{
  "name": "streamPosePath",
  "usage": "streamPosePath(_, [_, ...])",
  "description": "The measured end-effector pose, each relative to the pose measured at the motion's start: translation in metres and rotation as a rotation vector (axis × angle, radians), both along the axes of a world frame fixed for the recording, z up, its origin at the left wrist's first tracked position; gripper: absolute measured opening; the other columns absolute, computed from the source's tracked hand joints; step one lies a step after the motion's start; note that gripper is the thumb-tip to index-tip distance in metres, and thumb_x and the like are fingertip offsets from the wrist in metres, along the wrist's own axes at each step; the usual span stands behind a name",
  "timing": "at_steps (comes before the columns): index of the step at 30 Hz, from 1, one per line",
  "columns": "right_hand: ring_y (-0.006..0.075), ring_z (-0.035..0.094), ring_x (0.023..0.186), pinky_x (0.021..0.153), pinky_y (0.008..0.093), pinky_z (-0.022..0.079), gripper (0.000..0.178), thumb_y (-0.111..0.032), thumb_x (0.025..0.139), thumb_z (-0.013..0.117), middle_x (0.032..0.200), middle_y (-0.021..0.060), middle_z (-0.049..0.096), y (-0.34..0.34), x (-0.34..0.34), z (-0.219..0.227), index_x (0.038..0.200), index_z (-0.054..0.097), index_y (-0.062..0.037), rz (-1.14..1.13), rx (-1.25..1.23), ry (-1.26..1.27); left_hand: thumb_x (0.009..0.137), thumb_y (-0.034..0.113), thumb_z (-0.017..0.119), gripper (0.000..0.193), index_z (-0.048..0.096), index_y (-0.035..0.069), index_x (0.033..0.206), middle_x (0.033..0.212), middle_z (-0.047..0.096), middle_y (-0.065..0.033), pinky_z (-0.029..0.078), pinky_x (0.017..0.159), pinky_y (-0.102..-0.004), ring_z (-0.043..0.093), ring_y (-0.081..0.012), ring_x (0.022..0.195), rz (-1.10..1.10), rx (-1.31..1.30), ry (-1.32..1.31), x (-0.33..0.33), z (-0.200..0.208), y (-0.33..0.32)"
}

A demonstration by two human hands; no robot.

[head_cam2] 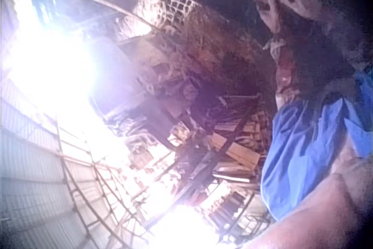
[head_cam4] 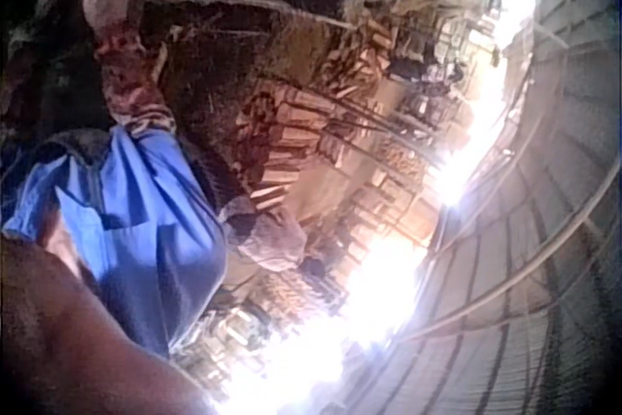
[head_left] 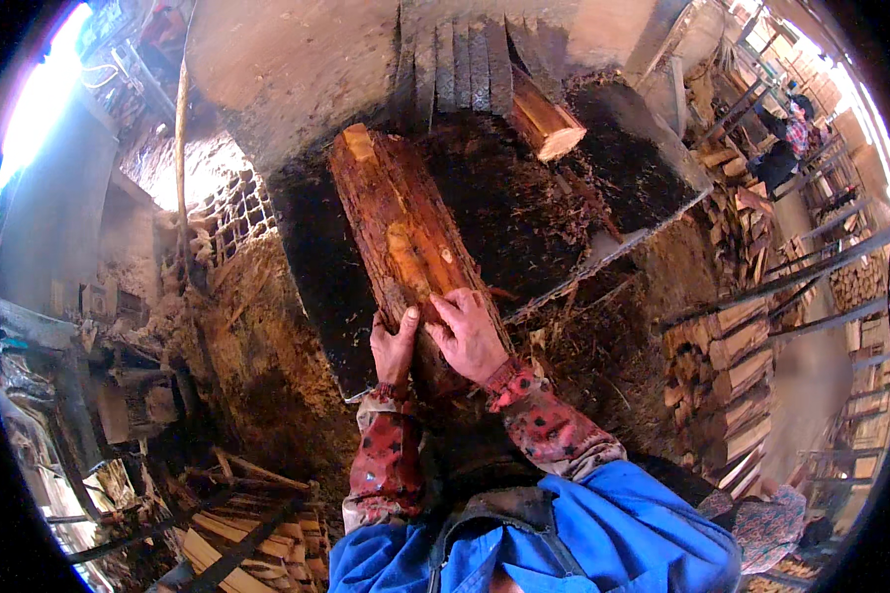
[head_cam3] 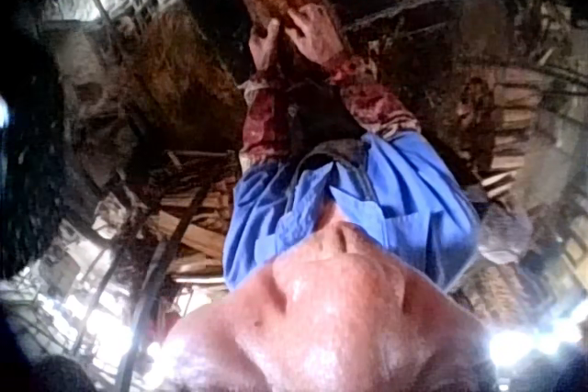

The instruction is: The person picks up split logs from a pile on the floor and stacks them onto a metal rack. They handle the wood by hand, arranging the pieces to fit together on the rack.

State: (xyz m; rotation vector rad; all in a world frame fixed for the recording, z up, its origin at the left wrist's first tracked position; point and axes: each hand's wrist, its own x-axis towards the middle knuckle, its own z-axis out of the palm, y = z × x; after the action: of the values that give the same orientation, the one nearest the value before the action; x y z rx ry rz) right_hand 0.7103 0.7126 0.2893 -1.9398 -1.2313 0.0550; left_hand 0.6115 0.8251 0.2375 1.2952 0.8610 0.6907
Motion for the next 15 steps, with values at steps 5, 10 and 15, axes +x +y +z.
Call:
streamPosePath(5, [0.0343,0.050,0.100,0.087,0.0419,0.044,0.041,-0.017,0.079,0.071,0.105,0.0154,0.052,-0.032,-0.014,0.006,0.115,0.060,-0.0006,0.022,0.039,0.081,0.078,0.041,0.077,0.067,0.054,-0.006,0.119,0.111,0.064,-0.0129,0.047,0.088,-0.0322,0.059,-0.0200,0.100,-0.013,-0.030,0.018,-0.017,0.021,-0.029])
streamPosePath(10, [0.0327,0.057,0.089,0.082,0.0406,0.047,0.030,-0.018,0.077,0.072,0.092,0.0141,0.061,-0.046,0.029,0.007,0.101,0.065,-0.0013,-0.012,0.174,-0.024,0.078,0.042,0.077,0.067,0.056,-0.006,0.118,0.111,0.064,-0.0121,0.046,0.089,-0.0320,0.059,-0.0193,0.099,0.045,0.000,0.064,-0.017,0.039,-0.037])
streamPosePath(15, [0.0373,0.058,0.092,0.082,0.0441,0.049,0.031,-0.024,0.077,0.072,0.096,0.0192,0.063,-0.065,0.160,0.024,0.097,0.065,-0.0016,-0.337,0.046,-0.328,0.077,0.043,0.078,0.068,0.055,-0.008,0.117,0.111,0.064,-0.0116,0.045,0.089,-0.0316,0.058,-0.0193,0.099,0.092,0.068,0.092,-0.018,0.025,-0.036])
